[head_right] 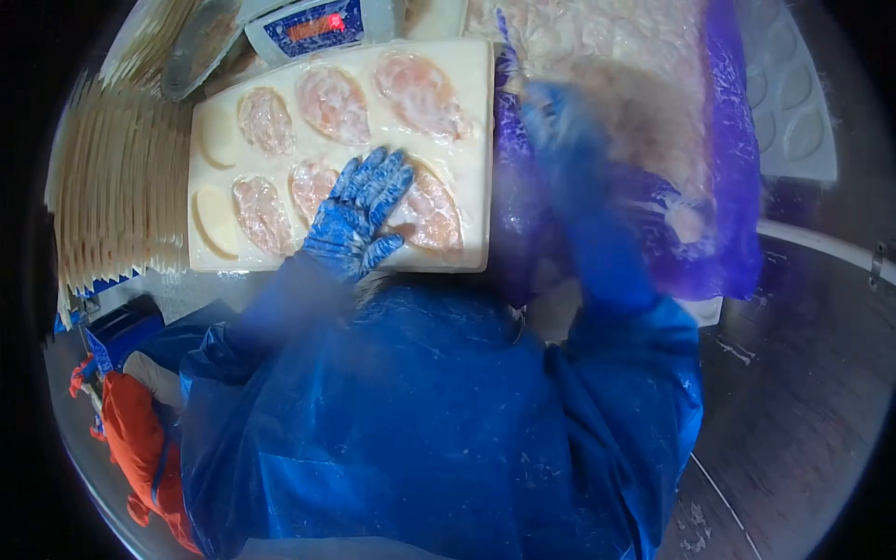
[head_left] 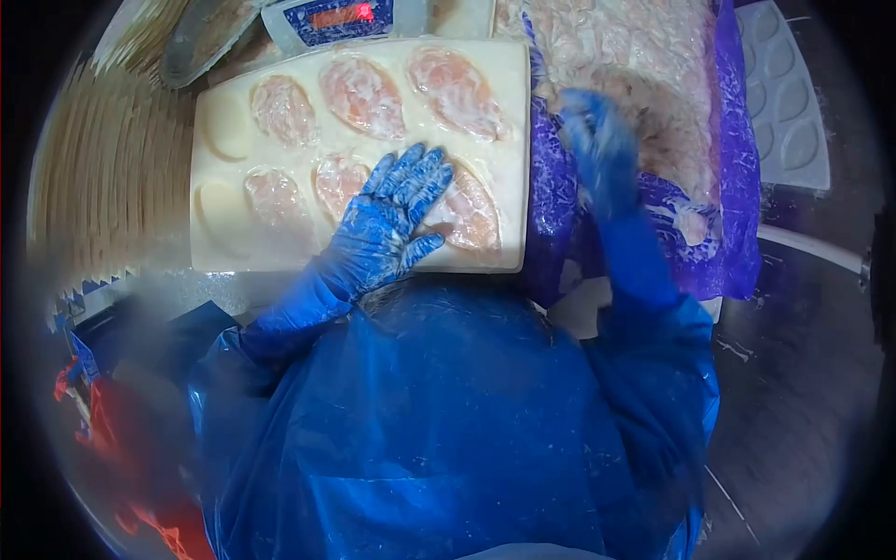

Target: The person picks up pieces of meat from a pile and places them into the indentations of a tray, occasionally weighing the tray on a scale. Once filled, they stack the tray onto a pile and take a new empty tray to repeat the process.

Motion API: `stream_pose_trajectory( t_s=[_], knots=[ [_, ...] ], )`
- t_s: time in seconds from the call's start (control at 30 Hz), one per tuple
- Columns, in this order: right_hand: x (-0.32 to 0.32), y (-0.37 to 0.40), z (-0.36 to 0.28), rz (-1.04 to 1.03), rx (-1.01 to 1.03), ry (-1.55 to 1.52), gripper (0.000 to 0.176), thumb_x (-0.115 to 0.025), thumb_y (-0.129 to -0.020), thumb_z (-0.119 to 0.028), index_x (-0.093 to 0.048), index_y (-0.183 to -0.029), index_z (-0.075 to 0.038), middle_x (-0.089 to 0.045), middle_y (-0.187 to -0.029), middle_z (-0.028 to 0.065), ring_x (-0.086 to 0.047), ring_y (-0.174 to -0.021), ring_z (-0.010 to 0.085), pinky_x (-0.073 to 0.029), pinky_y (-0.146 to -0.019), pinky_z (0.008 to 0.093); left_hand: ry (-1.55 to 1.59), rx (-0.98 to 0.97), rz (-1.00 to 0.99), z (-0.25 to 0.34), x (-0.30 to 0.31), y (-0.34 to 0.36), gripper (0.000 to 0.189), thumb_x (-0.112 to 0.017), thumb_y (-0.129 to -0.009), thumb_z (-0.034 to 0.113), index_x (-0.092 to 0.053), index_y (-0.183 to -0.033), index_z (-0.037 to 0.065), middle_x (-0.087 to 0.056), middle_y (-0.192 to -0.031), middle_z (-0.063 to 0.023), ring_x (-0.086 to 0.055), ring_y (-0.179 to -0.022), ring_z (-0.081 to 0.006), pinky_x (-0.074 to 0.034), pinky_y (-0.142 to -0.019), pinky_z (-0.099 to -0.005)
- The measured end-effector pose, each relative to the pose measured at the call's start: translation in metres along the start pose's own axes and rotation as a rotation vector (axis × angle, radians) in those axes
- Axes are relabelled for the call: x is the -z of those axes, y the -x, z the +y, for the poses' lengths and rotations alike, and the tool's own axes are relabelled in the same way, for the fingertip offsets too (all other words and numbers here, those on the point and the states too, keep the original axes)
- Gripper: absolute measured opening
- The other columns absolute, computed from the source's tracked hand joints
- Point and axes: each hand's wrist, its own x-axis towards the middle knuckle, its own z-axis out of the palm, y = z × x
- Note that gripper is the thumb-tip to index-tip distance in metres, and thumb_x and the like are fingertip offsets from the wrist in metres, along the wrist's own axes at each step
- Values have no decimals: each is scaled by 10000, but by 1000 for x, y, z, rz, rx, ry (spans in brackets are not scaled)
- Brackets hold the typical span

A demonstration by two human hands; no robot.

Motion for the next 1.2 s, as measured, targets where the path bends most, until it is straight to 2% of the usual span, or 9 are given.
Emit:
stream_pose_trajectory(
  t_s=[0.2,0.27,0.4,0.5,0.6,0.8,1.0,1.13,1.2],
  knots=[
    [-52,-78,101,-44,197,289,258,-694,-906,-149,-653,-1127,-25,-683,-941,73,-650,-827,164,-524,-735,301,-1,18,29,1,0,0,652,-655,-929,323,-427,-1485,69,-384,-1556,-171,-313,-1467,-360,-212,-1208,-498],
    [-33,-73,114,-423,-120,-245,166,-685,-924,-142,-657,-1051,-39,-644,-877,12,-591,-749,98,-490,-667,249,-8,18,61,2,-2,0,608,-641,-942,308,-450,-1469,69,-413,-1538,-166,-322,-1465,-345,-212,-1209,-494],
    [-6,-43,105,-56,-205,-696,152,-668,-946,-162,-653,-1039,-42,-639,-918,15,-572,-800,82,-470,-698,240,4,28,94,0,-2,4,564,-622,-960,296,-470,-1451,63,-434,-1524,-161,-360,-1448,-335,-251,-1194,-489],
    [28,-39,61,82,39,-243,197,-636,-968,-190,-642,-1097,-41,-648,-972,43,-578,-880,105,-468,-786,254,1179,169,441,0,-20,14,486,-566,-974,192,-500,-1432,46,-452,-1502,-195,-441,-1391,-345,-367,-1133,-452],
    [51,-16,-19,-80,-177,-618,254,-587,-970,-113,-577,-1209,-27,-583,-1086,22,-565,-961,112,-510,-787,277,486,134,587,-20,14,38,475,-549,-975,192,-514,-1418,25,-460,-1494,-207,-445,-1387,-347,-368,-1133,-441],
    [-22,1,-133,-249,95,-674,242,-580,-964,-125,-579,-1181,-15,-574,-1071,7,-536,-977,92,-449,-865,211,407,507,1059,-68,56,131,422,-504,-1013,154,-513,-1401,-11,-532,-1430,-187,-472,-1358,-303,-328,-1153,-426],
    [-130,5,-268,-1207,64,-816,272,-591,-981,-201,-615,-1186,-25,-649,-1039,53,-617,-896,113,-494,-824,238,445,563,1377,-94,70,195,403,-512,-1023,136,-501,-1400,-6,-534,-1420,-172,-484,-1344,-273,-330,-1160,-414],
    [-258,-22,-277,-634,647,-511,270,-642,-955,-214,-648,-1165,-43,-698,-1044,113,-660,-932,164,-511,-846,282,448,592,1465,-111,71,219,331,-554,-984,87,-585,-1309,31,-586,-1364,-146,-541,-1279,-262,-368,-1128,-406],
    [-245,-23,-294,-669,568,-493,283,-658,-937,-217,-649,-1164,-47,-689,-1067,122,-659,-963,199,-511,-873,311,191,576,1118,-117,73,220,291,-593,-903,45,-662,-1183,78,-643,-1284,-110,-578,-1219,-253,-419,-1061,-397]
  ],
)
